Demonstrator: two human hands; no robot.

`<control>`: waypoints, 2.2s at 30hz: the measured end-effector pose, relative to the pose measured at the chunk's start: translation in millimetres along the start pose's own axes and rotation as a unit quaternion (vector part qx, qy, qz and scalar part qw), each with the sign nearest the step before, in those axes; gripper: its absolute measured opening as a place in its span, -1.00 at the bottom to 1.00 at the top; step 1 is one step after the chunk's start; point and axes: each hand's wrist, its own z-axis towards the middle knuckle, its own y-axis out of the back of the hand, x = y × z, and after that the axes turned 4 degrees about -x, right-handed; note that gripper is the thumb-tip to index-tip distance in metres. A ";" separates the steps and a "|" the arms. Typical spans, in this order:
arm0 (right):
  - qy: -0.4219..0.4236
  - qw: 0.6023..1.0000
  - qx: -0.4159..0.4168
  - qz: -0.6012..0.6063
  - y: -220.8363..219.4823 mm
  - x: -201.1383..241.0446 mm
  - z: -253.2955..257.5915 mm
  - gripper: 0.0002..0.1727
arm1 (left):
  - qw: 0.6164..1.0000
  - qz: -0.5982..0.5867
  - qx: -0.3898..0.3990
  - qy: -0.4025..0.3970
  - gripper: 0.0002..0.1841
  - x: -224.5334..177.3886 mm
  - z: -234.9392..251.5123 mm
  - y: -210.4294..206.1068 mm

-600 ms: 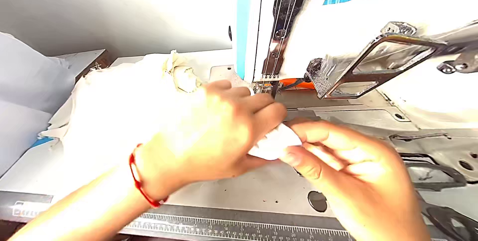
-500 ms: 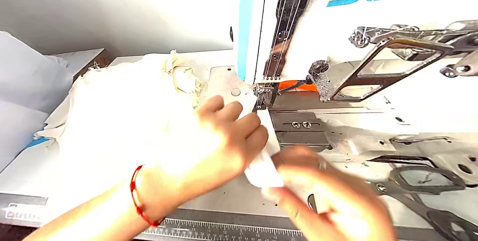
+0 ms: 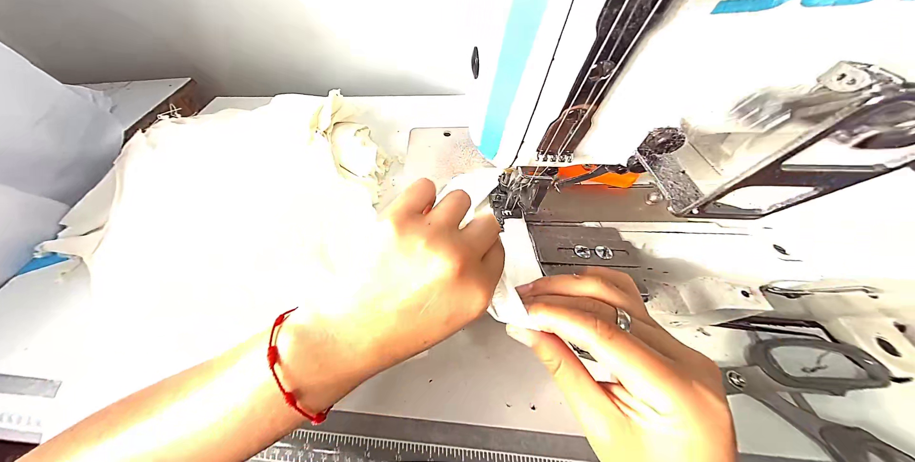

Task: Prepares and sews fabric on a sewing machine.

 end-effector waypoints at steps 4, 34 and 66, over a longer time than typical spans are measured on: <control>-0.002 1.000 0.008 -0.012 1.4 3.1 -2.2 -0.90 | 1.000 -0.004 -0.017 -0.002 -0.69 -1.0 0.2 -2.6; -0.027 0.942 0.192 -0.273 31.9 -69.1 108.7 -0.78 | 0.975 -0.122 0.110 0.151 -0.76 117.5 46.8 -86.5; -0.262 0.937 0.120 0.196 -43.9 51.9 -7.6 -0.74 | 0.672 -0.489 -0.279 0.481 -0.59 0.9 -94.9 151.8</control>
